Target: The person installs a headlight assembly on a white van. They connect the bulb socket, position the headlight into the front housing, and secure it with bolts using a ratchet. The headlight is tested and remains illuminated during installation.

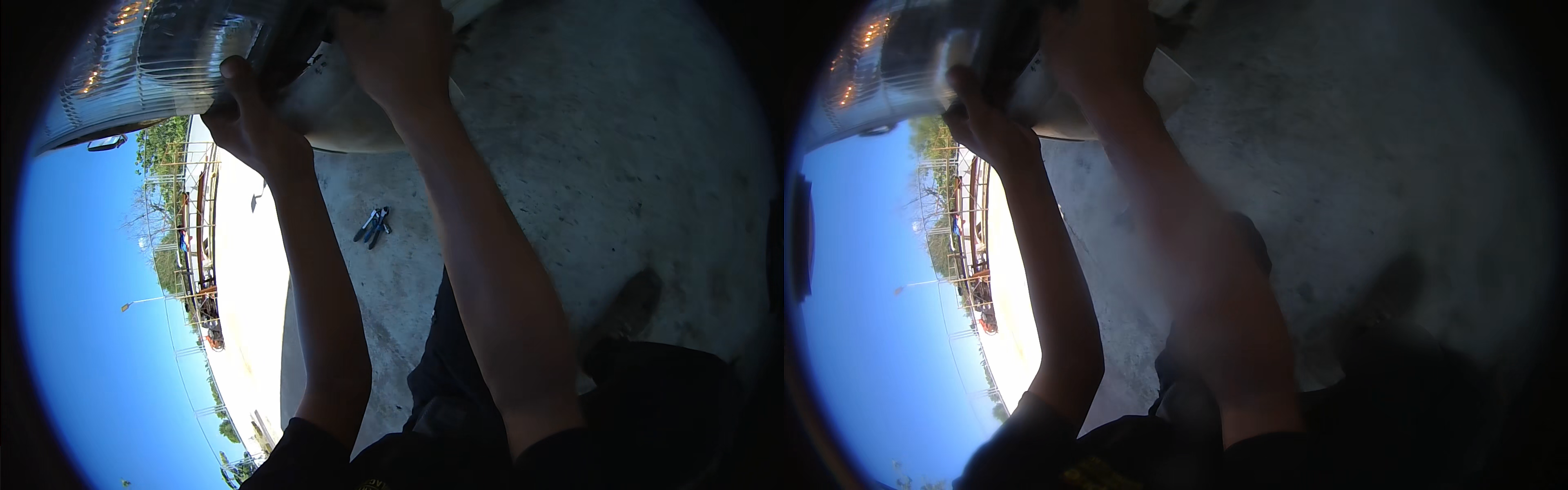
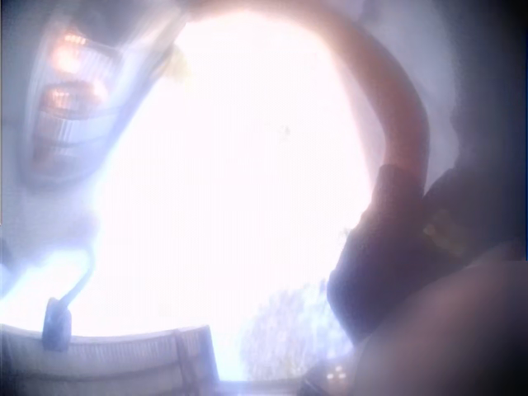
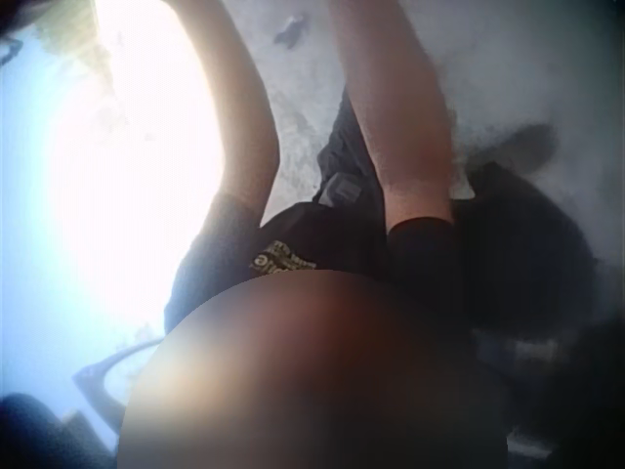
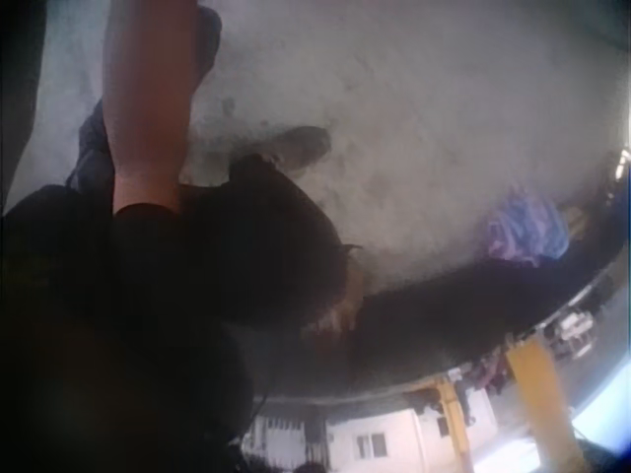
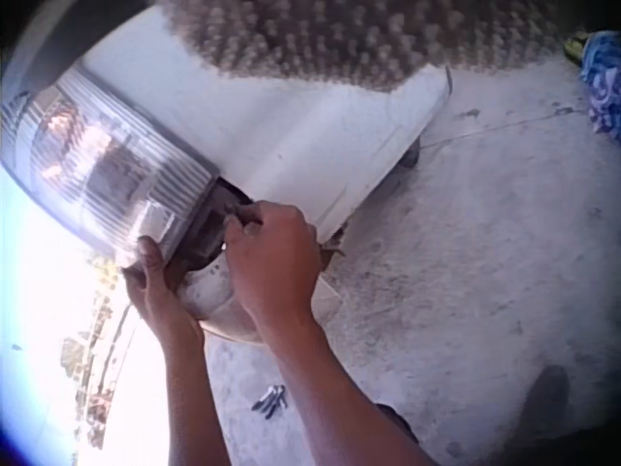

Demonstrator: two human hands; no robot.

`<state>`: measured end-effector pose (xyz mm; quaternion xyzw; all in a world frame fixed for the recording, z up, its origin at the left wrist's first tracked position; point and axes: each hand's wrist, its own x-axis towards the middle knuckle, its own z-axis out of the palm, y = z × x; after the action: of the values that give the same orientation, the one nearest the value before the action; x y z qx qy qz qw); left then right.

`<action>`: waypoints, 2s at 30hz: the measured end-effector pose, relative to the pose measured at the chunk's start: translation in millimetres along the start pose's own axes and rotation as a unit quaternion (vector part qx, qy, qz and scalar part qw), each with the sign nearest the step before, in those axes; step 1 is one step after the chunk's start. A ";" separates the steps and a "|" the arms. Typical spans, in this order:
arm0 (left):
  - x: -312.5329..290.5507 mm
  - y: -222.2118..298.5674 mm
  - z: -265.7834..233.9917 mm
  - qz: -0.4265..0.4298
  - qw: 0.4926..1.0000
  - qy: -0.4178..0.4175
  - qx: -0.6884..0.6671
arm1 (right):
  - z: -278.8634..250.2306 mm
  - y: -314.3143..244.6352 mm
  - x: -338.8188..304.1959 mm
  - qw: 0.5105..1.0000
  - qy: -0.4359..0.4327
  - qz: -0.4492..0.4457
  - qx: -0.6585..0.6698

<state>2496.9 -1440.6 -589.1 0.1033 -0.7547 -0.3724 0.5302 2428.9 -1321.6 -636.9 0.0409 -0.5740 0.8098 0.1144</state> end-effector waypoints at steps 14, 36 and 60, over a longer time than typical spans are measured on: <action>2.9 -5.3 -2.3 0.085 0.991 -0.086 -0.065 | -8.5 -17.9 4.5 0.992 -0.038 0.087 0.082; -3.9 10.5 -10.8 0.000 0.995 -0.060 -0.076 | -65.1 262.1 -148.5 0.946 0.039 0.117 -0.301; -9.5 -4.7 -5.1 -0.081 0.976 -0.183 -0.091 | 197.2 376.3 -309.5 0.493 -0.728 -0.137 -0.456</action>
<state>2504.3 -1440.9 -598.3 0.0460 -0.7911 -0.4938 0.3581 2629.0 -1668.1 -977.8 0.6367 -0.7296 0.0922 -0.2319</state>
